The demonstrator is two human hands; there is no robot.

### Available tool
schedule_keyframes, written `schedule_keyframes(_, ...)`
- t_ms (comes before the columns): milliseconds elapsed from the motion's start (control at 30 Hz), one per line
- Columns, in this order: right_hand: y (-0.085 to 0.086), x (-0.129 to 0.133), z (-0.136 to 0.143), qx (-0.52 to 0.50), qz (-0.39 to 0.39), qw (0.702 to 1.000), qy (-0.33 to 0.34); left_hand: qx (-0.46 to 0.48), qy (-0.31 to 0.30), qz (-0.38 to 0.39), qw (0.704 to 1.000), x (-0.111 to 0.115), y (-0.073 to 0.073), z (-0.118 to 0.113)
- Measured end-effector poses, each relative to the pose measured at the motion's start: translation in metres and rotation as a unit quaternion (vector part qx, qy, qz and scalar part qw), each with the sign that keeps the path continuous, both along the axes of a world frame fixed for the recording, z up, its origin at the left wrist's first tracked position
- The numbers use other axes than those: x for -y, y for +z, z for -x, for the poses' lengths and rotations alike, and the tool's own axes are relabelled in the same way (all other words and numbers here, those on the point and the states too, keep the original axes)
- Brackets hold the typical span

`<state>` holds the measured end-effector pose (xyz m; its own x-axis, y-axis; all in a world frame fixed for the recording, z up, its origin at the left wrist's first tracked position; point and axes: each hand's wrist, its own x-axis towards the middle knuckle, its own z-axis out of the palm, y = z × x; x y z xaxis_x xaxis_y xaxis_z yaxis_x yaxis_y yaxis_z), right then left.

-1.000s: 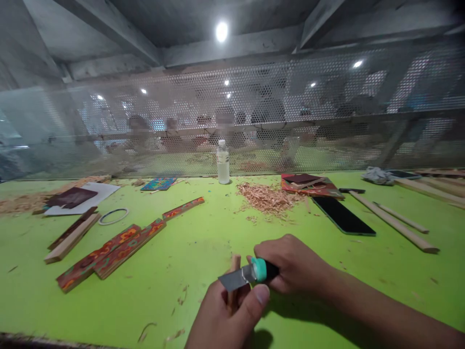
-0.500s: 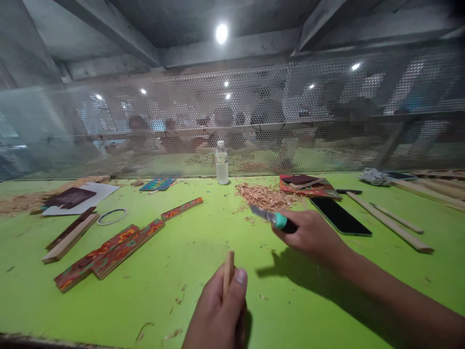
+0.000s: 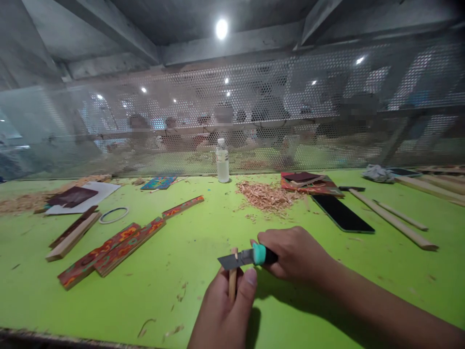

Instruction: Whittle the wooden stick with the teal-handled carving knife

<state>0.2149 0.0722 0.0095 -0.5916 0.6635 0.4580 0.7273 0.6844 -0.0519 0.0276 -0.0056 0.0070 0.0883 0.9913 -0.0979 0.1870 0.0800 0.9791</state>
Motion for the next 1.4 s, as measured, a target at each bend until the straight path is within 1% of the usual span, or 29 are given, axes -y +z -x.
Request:
schedule_keyframes(33, -0.001, -0.001, 0.001, -0.005, 0.002, 1.0, 0.0, -0.006, -0.003, 0.003, 1.0, 0.0, 0.002, 0.001)
schedule_keyframes(100, 0.0, -0.004, 0.002, -0.033, 0.034, 0.999, -0.018, -0.017, -0.001, 0.011, 1.0, 0.001, 0.006, 0.002)
schedule_keyframes(167, 0.005, -0.012, -0.003, -0.084, 0.083, 0.991, -0.07, -0.026, 0.013, 0.018, 0.999, 0.002, 0.006, 0.002)
schedule_keyframes(200, 0.009, -0.018, -0.009, -0.11, 0.093, 0.984, -0.109, -0.024, 0.024, 0.024, 0.999, 0.003, 0.005, 0.002)
schedule_keyframes(233, 0.013, -0.024, -0.016, -0.126, 0.087, 0.979, -0.135, -0.011, 0.035, 0.032, 0.999, 0.003, 0.003, 0.002)
schedule_keyframes(267, 0.016, -0.029, -0.024, -0.139, 0.075, 0.975, -0.158, 0.015, 0.04, 0.045, 0.998, 0.002, 0.0, 0.002)
schedule_keyframes(333, 0.022, -0.036, -0.038, -0.154, 0.05, 0.969, -0.188, 0.108, 0.016, 0.098, 0.989, 0.001, -0.005, 0.002)
schedule_keyframes(400, 0.024, -0.038, -0.044, -0.147, 0.06, 0.97, -0.183, 0.208, -0.031, 0.16, 0.965, -0.001, -0.008, 0.001)
schedule_keyframes(433, 0.023, -0.037, -0.044, -0.139, 0.071, 0.973, -0.171, 0.235, -0.033, 0.169, 0.957, -0.001, -0.008, 0.001)
schedule_keyframes(467, 0.022, -0.035, -0.042, -0.129, 0.085, 0.976, -0.153, 0.242, -0.027, 0.167, 0.955, -0.001, -0.007, 0.001)
schedule_keyframes(533, 0.018, -0.029, -0.034, -0.105, 0.11, 0.983, -0.104, 0.217, -0.006, 0.148, 0.965, 0.001, -0.004, 0.0)
schedule_keyframes(600, 0.013, -0.022, -0.025, -0.075, 0.135, 0.987, -0.05, 0.173, 0.005, 0.136, 0.975, 0.004, -0.002, 0.0)
schedule_keyframes(667, 0.008, -0.015, -0.017, -0.044, 0.154, 0.987, -0.011, 0.131, 0.019, 0.124, 0.983, 0.006, -0.002, -0.001)
schedule_keyframes(767, 0.002, -0.007, -0.009, -0.012, 0.147, 0.989, 0.012, 0.078, 0.039, 0.067, 0.994, 0.004, -0.007, -0.001)
schedule_keyframes(833, 0.0, -0.004, -0.005, -0.002, 0.13, 0.991, 0.017, 0.049, 0.038, 0.014, 0.998, 0.002, -0.01, -0.001)
schedule_keyframes(900, -0.001, -0.002, -0.002, 0.003, 0.122, 0.992, 0.017, 0.019, 0.031, -0.022, 0.999, 0.0, -0.012, -0.001)
schedule_keyframes(1067, -0.002, 0.003, 0.004, 0.008, 0.1, 0.995, -0.009, -0.062, 0.033, -0.045, 0.997, 0.0, -0.012, 0.0)
schedule_keyframes(1133, 0.0, 0.001, 0.004, 0.004, 0.095, 0.995, -0.02, -0.081, 0.03, -0.046, 0.995, 0.001, -0.012, -0.001)
schedule_keyframes(1200, 0.005, -0.008, -0.003, -0.017, 0.102, 0.993, -0.058, -0.103, 0.012, -0.038, 0.994, 0.001, -0.012, -0.002)
schedule_keyframes(1233, 0.009, -0.015, -0.009, -0.039, 0.112, 0.988, -0.101, -0.113, 0.001, -0.033, 0.993, 0.002, -0.012, -0.002)
schedule_keyframes(1300, 0.016, -0.028, -0.024, -0.06, 0.094, 0.981, -0.159, -0.125, -0.014, -0.029, 0.992, 0.002, -0.012, -0.003)
schedule_keyframes(1400, 0.022, -0.04, -0.044, -0.069, 0.056, 0.976, -0.2, -0.12, -0.008, -0.031, 0.992, 0.002, -0.011, -0.003)
